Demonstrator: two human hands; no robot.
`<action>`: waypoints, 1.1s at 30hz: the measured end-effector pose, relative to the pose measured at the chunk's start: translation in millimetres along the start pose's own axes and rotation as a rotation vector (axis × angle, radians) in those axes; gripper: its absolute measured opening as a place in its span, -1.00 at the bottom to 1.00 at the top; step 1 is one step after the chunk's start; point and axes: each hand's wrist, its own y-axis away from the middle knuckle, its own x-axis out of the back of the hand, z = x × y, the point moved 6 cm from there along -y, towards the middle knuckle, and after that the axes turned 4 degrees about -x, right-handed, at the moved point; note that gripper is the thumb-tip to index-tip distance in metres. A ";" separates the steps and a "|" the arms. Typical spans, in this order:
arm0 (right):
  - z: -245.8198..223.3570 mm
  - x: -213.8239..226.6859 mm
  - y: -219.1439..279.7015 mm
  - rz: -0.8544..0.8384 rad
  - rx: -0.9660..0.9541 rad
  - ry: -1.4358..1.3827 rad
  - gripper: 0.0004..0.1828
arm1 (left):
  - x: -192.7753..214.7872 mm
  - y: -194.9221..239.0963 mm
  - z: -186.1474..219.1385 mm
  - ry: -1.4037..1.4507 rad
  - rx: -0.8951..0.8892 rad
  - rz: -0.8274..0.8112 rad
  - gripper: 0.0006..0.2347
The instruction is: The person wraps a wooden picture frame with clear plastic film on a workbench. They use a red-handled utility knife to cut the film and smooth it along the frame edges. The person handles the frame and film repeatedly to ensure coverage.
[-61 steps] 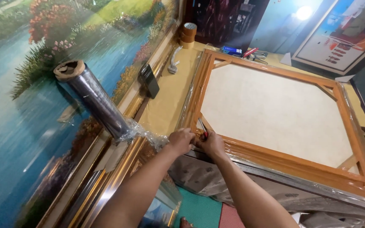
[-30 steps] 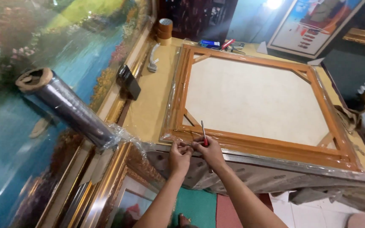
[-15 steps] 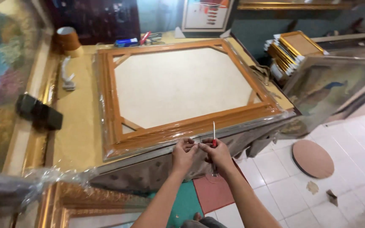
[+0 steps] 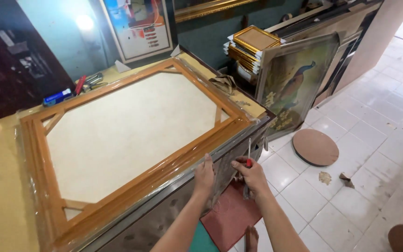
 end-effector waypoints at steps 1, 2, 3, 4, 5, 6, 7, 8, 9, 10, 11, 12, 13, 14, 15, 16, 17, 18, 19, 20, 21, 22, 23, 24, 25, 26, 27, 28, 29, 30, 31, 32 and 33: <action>-13.6 3.7 -5.3 -0.002 0.004 -0.009 -0.50 | -10.7 -10.6 0.7 -0.006 -0.008 -0.001 -0.59; -25.4 10.9 -11.0 0.021 -0.025 -0.035 -0.50 | -23.4 -20.3 -2.3 -0.012 0.035 -0.005 -0.61; -37.2 18.2 -17.8 0.043 -0.055 -0.061 -0.51 | -36.7 -30.9 -5.6 -0.018 0.077 -0.009 -0.60; -39.7 32.6 -41.6 0.047 -0.055 -0.054 -0.51 | -49.2 -32.7 4.5 -0.012 0.082 -0.011 -0.60; -43.0 47.3 -66.3 0.061 -0.049 -0.022 -0.51 | -61.3 -35.9 16.5 -0.008 0.058 -0.004 -0.69; -48.6 58.8 -93.2 0.068 -0.043 0.011 -0.51 | -71.4 -41.6 30.3 -0.004 0.032 0.012 -0.75; -70.7 63.7 -99.7 0.064 -0.043 0.020 -0.51 | -86.8 -51.8 38.3 0.003 0.035 0.017 -0.75; -89.1 66.9 -106.3 0.069 -0.081 0.049 -0.64 | -99.4 -62.1 43.7 0.041 0.071 0.036 -0.82; -107.9 69.6 -112.3 0.074 -0.119 0.078 -0.77 | -111.5 -72.2 49.5 0.078 0.106 0.055 -0.87; -119.1 75.2 -130.2 0.066 -0.123 0.084 -0.77 | -126.7 -85.8 46.8 0.080 0.110 0.065 -0.87; -131.5 81.4 -147.3 0.074 -0.109 0.187 -0.73 | -141.0 -99.2 48.0 0.089 0.052 0.078 -0.89; -141.2 85.2 -163.1 0.077 -0.096 0.285 -0.69 | -151.9 -111.1 48.2 0.092 -0.008 0.096 -0.83; -141.5 91.2 -186.9 0.064 -0.101 0.286 -0.69 | -164.3 -116.0 47.4 0.087 -0.006 0.109 -0.83; -147.1 92.8 -211.4 0.056 -0.038 0.407 -0.70 | -175.5 -124.0 45.9 0.186 0.038 0.107 -0.84; -151.8 93.0 -234.8 0.048 0.027 0.528 -0.70 | -185.9 -131.3 44.2 0.285 0.081 0.105 -0.85; -154.6 90.5 -256.3 0.037 0.022 0.522 -0.70 | -190.7 -136.9 49.6 0.275 0.081 0.114 -0.85; -157.3 85.6 -276.2 0.012 0.044 0.596 -0.69 | -197.3 -141.2 52.4 0.252 0.124 0.077 -0.89; -158.5 79.5 -293.7 -0.015 0.065 0.672 -0.67 | -202.0 -143.2 54.6 0.230 0.170 0.041 -0.87; -164.5 70.9 -302.1 -0.027 0.059 0.669 -0.67 | -201.2 -147.1 53.9 0.222 0.174 0.051 -0.87; -170.9 60.1 -310.1 -0.085 0.059 0.698 -0.70 | -199.7 -150.5 52.9 0.215 0.188 0.093 -0.84; -176.9 48.9 -316.4 -0.144 0.059 0.726 -0.72 | -197.2 -152.6 51.9 0.208 0.202 0.134 -0.80; -179.9 44.1 -323.6 -0.159 0.059 0.729 -0.72 | -194.7 -152.6 53.4 0.208 0.204 0.149 -0.80; -183.2 38.4 -329.3 -0.168 0.076 0.782 -0.73 | -189.6 -151.2 55.1 0.231 0.200 0.198 -0.79; -188.3 30.3 -335.0 -0.178 0.101 0.832 -0.74 | -183.1 -151.0 58.1 0.254 0.190 0.247 -0.77; -188.8 27.0 -343.8 -0.193 0.107 0.833 -0.74 | -178.5 -152.1 57.5 0.254 0.185 0.263 -0.77; -187.2 24.9 -351.6 -0.208 0.106 0.851 -0.73 | -173.6 -150.7 55.3 0.267 0.189 0.297 -0.74; -185.0 22.7 -358.9 -0.224 0.105 0.870 -0.72 | -168.5 -148.6 52.7 0.280 0.192 0.331 -0.71; -182.1 22.4 -364.5 -0.235 0.108 0.872 -0.72 | -164.8 -145.8 49.8 0.281 0.191 0.342 -0.71; -179.3 23.1 -370.2 -0.224 0.108 0.893 -0.72 | -160.9 -143.0 48.2 0.277 0.169 0.351 -0.68; -179.0 24.1 -377.6 -0.206 0.111 0.912 -0.72 | -157.7 -143.3 47.8 0.274 0.144 0.354 -0.64; -181.9 24.4 -377.8 -0.211 0.116 0.913 -0.72 | -154.6 -143.5 47.0 0.275 0.140 0.359 -0.64; -183.6 25.6 -376.1 -0.201 0.135 0.899 -0.74 | -150.8 -140.5 44.0 0.307 0.139 0.376 -0.64; -184.6 26.1 -373.3 -0.193 0.154 0.886 -0.75 | -146.0 -136.7 40.8 0.339 0.138 0.394 -0.64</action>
